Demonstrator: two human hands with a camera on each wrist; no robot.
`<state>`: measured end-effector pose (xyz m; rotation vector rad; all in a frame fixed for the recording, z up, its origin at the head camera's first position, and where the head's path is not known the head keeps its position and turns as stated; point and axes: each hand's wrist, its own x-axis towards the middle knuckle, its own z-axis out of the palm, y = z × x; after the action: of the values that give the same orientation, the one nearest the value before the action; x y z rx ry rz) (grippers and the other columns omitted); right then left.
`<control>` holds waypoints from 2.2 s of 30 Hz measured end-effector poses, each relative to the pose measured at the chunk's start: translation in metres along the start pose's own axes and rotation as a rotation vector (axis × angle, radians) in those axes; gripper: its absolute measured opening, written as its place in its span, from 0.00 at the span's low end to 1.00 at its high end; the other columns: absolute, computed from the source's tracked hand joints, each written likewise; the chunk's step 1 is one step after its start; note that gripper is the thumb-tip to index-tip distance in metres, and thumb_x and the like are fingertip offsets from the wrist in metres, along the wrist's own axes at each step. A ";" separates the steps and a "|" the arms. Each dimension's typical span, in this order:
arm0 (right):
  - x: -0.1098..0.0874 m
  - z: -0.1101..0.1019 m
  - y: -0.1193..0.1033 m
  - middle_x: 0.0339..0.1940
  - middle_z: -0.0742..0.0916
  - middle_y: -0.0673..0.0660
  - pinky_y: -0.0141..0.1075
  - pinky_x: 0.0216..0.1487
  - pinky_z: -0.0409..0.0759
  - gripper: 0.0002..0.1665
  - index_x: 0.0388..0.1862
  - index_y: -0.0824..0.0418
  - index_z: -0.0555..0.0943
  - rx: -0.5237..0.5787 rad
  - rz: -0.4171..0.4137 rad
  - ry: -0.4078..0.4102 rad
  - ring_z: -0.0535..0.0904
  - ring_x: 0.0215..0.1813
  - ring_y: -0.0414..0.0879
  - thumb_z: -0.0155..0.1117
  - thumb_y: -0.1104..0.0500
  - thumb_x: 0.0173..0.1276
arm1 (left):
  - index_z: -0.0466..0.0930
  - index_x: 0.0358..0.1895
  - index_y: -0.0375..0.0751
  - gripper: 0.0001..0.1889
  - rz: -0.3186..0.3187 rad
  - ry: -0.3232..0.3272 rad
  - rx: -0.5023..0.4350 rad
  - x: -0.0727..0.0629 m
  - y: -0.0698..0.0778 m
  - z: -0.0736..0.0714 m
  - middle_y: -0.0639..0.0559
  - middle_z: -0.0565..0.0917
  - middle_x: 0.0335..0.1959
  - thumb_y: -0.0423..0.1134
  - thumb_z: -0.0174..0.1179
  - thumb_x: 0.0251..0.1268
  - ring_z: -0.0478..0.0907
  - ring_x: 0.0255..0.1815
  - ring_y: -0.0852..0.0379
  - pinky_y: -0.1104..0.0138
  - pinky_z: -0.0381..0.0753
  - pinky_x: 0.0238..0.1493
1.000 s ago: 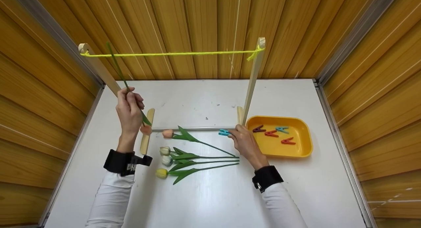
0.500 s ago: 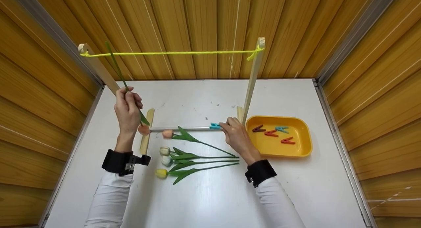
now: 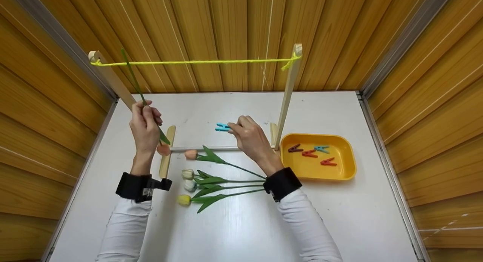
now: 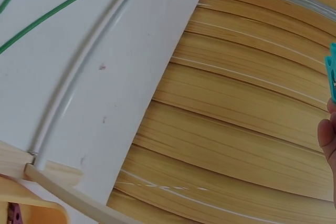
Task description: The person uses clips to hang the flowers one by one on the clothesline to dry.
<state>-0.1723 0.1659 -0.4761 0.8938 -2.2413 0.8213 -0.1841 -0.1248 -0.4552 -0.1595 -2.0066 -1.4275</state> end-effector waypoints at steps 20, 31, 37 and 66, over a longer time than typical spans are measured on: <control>0.102 -0.024 -0.051 0.28 0.74 0.59 0.34 0.32 0.68 0.11 0.47 0.66 0.87 -0.042 -0.147 0.025 0.69 0.33 0.49 0.63 0.63 0.69 | 0.73 0.51 0.30 0.13 -0.012 -0.003 0.020 -0.001 0.000 0.001 0.39 0.78 0.28 0.34 0.40 0.81 0.73 0.24 0.64 0.76 0.73 0.28; 0.150 -0.031 -0.077 0.28 0.76 0.61 0.36 0.35 0.71 0.13 0.45 0.68 0.87 -0.037 -0.182 0.050 0.71 0.34 0.52 0.61 0.60 0.71 | 0.73 0.51 0.30 0.12 -0.020 0.004 0.012 0.000 0.002 0.001 0.41 0.78 0.28 0.33 0.41 0.81 0.73 0.24 0.63 0.75 0.74 0.28; 0.176 -0.029 -0.089 0.30 0.75 0.62 0.35 0.37 0.71 0.15 0.48 0.66 0.86 -0.050 -0.165 0.005 0.71 0.36 0.54 0.58 0.59 0.74 | 0.74 0.50 0.30 0.12 -0.026 0.011 0.005 0.000 0.002 0.002 0.40 0.79 0.28 0.33 0.41 0.80 0.74 0.24 0.59 0.76 0.74 0.28; 0.223 0.002 -0.107 0.33 0.65 0.53 0.33 0.40 0.60 0.17 0.52 0.66 0.85 -0.075 -0.021 -0.266 0.62 0.41 0.47 0.53 0.60 0.77 | 0.73 0.49 0.31 0.12 -0.054 0.000 -0.027 -0.001 0.001 0.007 0.37 0.78 0.28 0.35 0.41 0.81 0.73 0.24 0.61 0.75 0.73 0.28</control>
<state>-0.2283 0.0157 -0.2872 1.0403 -2.4673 0.6351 -0.1861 -0.1185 -0.4565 -0.1173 -2.0061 -1.4883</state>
